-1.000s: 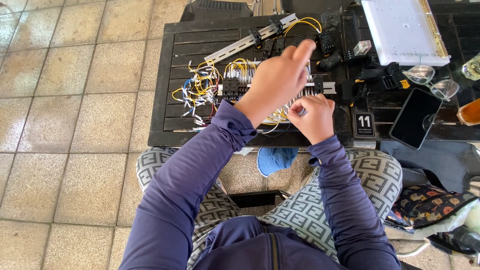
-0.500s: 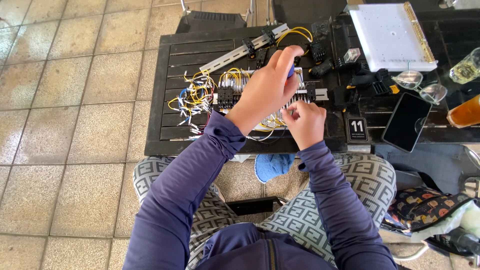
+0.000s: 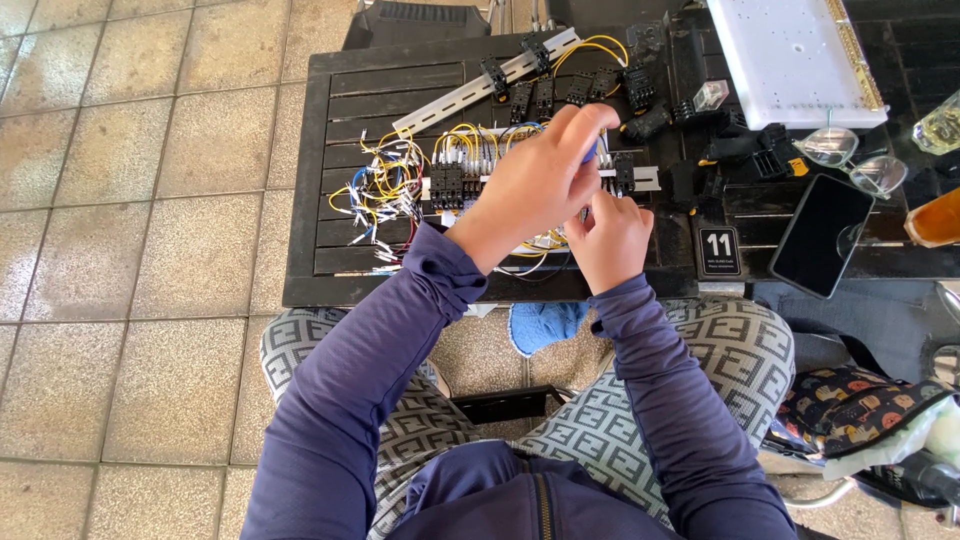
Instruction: The person uses a screwdriver to tighten screws on a terminal block mounted on a breadboard, securing multiple colored wires. The person works methodically across the terminals, adjusting and tightening connections throughout the clip.
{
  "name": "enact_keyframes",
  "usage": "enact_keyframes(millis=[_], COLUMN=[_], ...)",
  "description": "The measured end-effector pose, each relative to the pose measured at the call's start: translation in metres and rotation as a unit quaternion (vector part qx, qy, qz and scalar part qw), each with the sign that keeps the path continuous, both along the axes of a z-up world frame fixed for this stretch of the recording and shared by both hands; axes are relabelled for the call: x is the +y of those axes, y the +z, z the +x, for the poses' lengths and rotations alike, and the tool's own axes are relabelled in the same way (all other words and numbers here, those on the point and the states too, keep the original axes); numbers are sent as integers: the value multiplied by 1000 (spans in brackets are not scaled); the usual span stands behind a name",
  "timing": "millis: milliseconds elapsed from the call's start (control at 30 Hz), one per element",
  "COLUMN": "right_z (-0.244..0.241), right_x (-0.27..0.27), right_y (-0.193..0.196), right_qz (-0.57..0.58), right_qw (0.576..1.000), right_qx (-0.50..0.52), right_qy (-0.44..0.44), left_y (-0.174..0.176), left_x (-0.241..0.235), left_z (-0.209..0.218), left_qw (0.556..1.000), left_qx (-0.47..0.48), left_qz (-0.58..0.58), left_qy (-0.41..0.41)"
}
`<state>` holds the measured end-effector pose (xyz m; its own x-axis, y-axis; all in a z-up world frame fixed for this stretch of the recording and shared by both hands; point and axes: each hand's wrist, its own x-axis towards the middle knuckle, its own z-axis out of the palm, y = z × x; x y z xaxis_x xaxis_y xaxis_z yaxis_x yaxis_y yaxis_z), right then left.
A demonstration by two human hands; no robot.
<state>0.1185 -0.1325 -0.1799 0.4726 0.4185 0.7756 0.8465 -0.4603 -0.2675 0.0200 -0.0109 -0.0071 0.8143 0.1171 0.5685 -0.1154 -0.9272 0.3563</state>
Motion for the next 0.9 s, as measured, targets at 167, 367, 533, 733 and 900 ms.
enact_keyframes(millis=[167,367,533,733,900], right_z=[-7,-12,-8,-12,-11], right_x=[1,1,0,-8,-13], right_y=[11,18,12,22,28], right_qz=[-37,-78,-75,-81,-34], right_qw=[999,996,995,990,972], right_qx=[32,41,59,106,221], right_qy=[-1,-7,-1,39,71], left_y=[12,6,-7,8,38], left_x=[-3,-3,0,-5,0], left_z=[1,25,42,33,0], left_qw=[998,995,960,984,997], left_qx=[50,76,41,126,-20], left_qz=[-32,16,222,78,-70], left_qy=[5,56,163,98,14])
